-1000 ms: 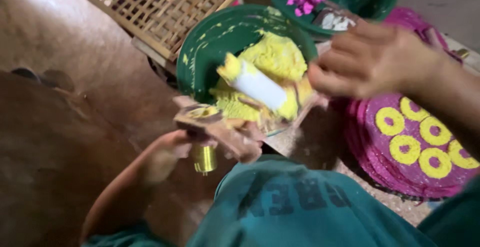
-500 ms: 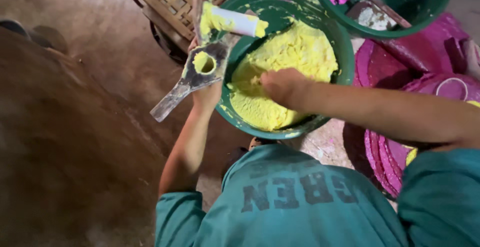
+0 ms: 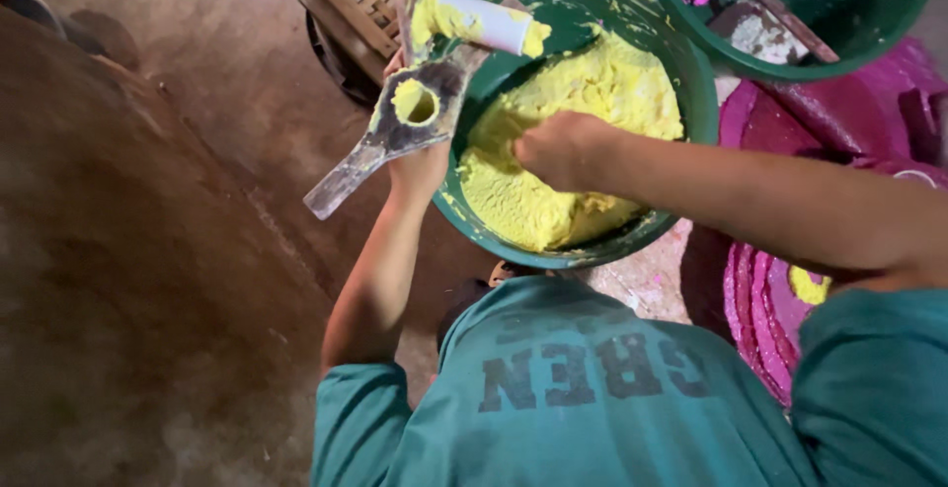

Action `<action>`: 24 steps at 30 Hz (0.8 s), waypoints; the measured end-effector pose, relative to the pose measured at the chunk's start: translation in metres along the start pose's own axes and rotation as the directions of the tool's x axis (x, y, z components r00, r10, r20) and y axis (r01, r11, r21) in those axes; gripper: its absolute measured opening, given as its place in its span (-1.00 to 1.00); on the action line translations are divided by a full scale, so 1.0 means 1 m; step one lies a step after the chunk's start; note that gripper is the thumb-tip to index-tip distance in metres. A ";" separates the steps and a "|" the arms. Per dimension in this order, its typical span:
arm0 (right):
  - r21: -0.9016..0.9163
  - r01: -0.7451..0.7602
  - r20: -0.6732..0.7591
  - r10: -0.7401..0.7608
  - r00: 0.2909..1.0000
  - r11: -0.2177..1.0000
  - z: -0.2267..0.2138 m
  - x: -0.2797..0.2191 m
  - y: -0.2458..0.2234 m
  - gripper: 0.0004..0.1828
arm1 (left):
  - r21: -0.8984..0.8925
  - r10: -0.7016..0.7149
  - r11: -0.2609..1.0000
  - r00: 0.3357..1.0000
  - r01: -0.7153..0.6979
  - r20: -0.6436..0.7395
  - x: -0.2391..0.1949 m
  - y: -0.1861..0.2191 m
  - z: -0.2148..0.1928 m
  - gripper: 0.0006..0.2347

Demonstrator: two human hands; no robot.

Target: The person scoops yellow and pink dough from green buckets using a wooden tool and presses it into a circular mold to form ring shapes on a pink tray. The finished rings are arranged on the tray and later transferred to a woven basket.

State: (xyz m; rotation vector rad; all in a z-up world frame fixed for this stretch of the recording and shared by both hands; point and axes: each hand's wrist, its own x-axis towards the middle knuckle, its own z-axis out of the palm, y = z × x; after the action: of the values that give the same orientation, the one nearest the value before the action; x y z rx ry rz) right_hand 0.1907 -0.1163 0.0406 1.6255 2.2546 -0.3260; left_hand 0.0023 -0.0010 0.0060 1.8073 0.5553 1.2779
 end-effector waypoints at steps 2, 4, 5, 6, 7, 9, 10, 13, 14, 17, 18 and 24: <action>0.043 0.033 0.001 -0.033 0.999 0.999 0.002 -0.023 -0.007 -0.76 | 0.010 0.003 1.000 1.000 -0.003 -0.002 0.002 0.004 0.000 -0.67; 0.105 0.104 -0.120 -0.091 0.989 0.989 0.000 -0.052 -0.013 -0.58 | -0.015 0.002 1.000 1.000 -0.002 0.010 0.002 0.006 0.000 -0.65; 0.162 0.022 0.015 -0.025 1.000 0.987 -0.004 -0.067 -0.016 -0.54 | -0.046 0.001 0.999 1.000 0.000 0.023 0.002 0.008 -0.001 -0.62; 0.207 -0.070 0.152 0.038 0.988 0.976 -0.010 -0.084 -0.017 -0.47 | -0.079 0.002 0.997 0.999 0.001 0.037 0.005 0.008 0.000 -0.60; 0.316 -0.052 0.075 0.029 0.997 0.947 -0.018 -0.101 -0.018 -0.54 | -0.076 -0.022 0.997 0.999 0.026 0.050 0.005 0.010 0.000 -0.59; 0.452 -0.173 0.096 0.145 0.985 0.875 -0.035 -0.136 -0.015 -0.61 | -0.079 -0.057 0.995 0.996 0.063 0.071 0.008 0.014 0.005 -0.56; 0.475 -0.317 0.195 0.253 0.948 0.821 -0.045 -0.154 -0.010 -0.63 | 0.086 -0.006 0.996 0.996 -0.001 0.086 0.010 0.018 0.007 -0.53; 0.758 -0.085 -0.095 0.238 0.967 0.646 -0.063 -0.195 0.010 -0.65 | 0.456 0.095 0.872 0.975 -0.178 0.199 0.014 0.037 0.013 -0.46; 0.799 -0.033 -0.134 0.231 0.964 0.600 -0.065 -0.201 0.016 -0.65 | 0.506 0.088 0.834 0.957 -0.222 0.275 0.012 0.045 0.015 -0.45; 0.816 -0.050 -0.140 0.280 0.950 0.576 -0.072 -0.214 0.033 -0.64 | 0.410 0.106 0.854 0.877 -0.322 0.468 0.007 0.070 0.024 -0.44; 0.747 -0.173 -0.073 0.339 0.938 0.641 -0.079 -0.215 0.037 -0.62 | 0.338 0.127 0.877 0.844 -0.341 0.522 0.008 0.076 0.027 -0.44; -0.037 -0.488 0.037 0.490 0.871 0.872 -0.116 -0.180 -0.002 -0.45 | 0.398 0.036 0.866 0.834 -0.301 0.551 -0.002 0.076 0.063 -0.50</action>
State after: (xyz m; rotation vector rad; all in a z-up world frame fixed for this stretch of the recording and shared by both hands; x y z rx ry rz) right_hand 0.2236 -0.2293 0.2191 2.0731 1.7174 -0.1939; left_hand 0.0514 -0.0686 0.0588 2.5563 0.4094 0.7136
